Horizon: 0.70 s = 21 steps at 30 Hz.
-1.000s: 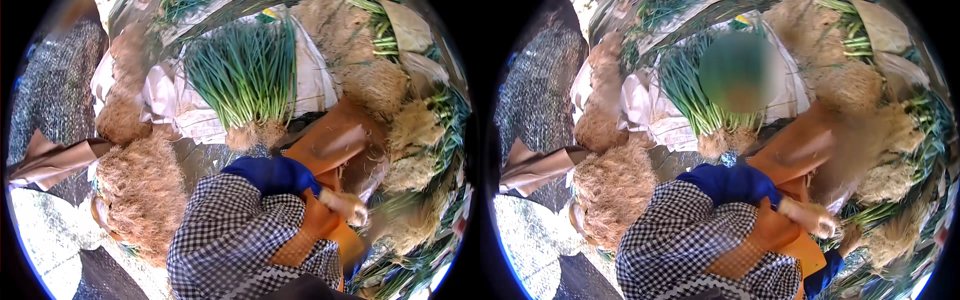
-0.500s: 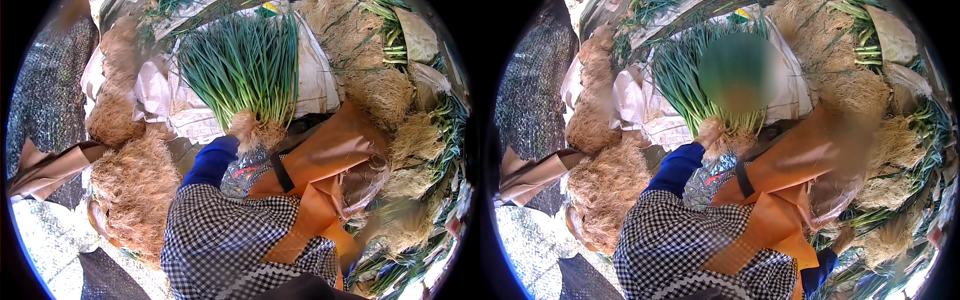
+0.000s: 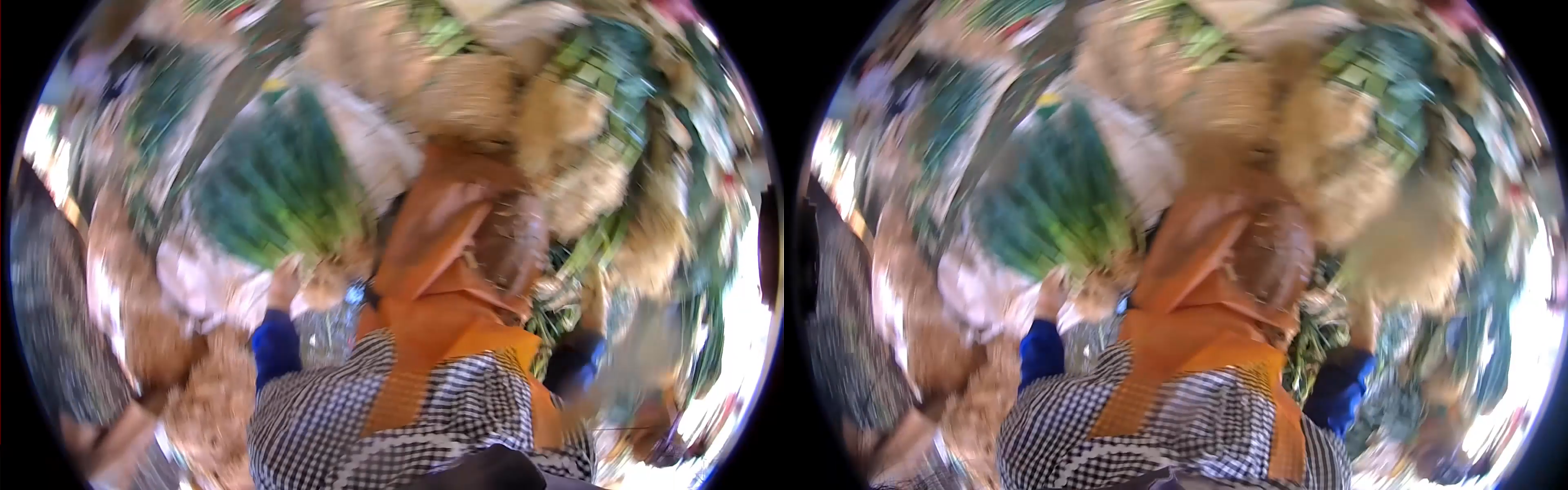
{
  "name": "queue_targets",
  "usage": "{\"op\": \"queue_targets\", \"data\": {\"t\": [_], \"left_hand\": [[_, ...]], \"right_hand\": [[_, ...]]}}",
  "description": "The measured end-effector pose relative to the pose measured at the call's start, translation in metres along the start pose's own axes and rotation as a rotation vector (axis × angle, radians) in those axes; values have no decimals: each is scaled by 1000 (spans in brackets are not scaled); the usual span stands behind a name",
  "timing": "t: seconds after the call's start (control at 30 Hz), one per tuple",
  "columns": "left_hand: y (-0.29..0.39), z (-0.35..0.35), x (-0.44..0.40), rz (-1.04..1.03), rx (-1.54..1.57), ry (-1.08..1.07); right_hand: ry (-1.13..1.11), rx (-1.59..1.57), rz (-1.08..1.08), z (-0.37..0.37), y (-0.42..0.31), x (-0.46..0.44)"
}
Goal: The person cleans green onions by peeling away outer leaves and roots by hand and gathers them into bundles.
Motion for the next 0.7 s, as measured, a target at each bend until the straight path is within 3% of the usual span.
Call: {"op": "queue_targets", "data": {"t": [0.03, 0.07, 0.1, 0.13, 0.17, 0.2, 0.3, 0.4, 0.47, 0.5, 0.53, 0.57, 0.6, 0.67, 0.7], "left_hand": [[-20, -30, -4, -179, 44, -269], [27, -15, -23, 344, 730, -445], [61, -13, -43, 538, 680, -662], [119, 16, -78, 279, 279, -509], [159, 18, -100, 207, 918, -422], [232, 38, -121, 78, 1094, -407], [377, 4, -142, -240, 1205, -762], [476, -64, -134, -187, 1237, -1085], [488, -115, -127, -101, 1284, -1268], [498, -123, -121, 52, 1502, -1223], [501, -127, -113, 220, 1700, -1386], [505, -119, -111, 190, 1702, -1490], [509, -111, -108, 166, 1701, -1591], [496, -126, -110, 183, 1642, -1475], [486, -131, -112, 202, 1599, -1359]], "right_hand": [[110, 55, -25, -38, -32, 21], [-14, 93, -24, -38, -31, 9], [-57, 53, 10, -37, -25, 8], [-132, 23, 42, -44, -21, 9], [-185, -37, 83, -54, -22, 12], [-250, -98, 117, -68, -21, 16], [-298, -98, 78, -94, -31, 33], [-338, -35, 179, -86, -17, 29], [-380, -184, 101, -89, -19, 34], [-364, -211, 153, -82, -12, 26], [-350, -240, 200, -76, -5, 19], [-314, -435, 125, -75, -6, 17], [-333, -435, 237, -70, 5, 1], [-129, -112, 118, -68, 15, -9], [82, 33, 310, -70, 23, -15]]}}
Point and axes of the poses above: each hand's wrist, its own x-axis away from the middle knuckle, its own z-axis out of the back of the hand, y = z × x, the point moved 5 cm from there along -x, towards the middle knuckle, and after that the axes turned 10 degrees about -y, right-handed, at the moved point
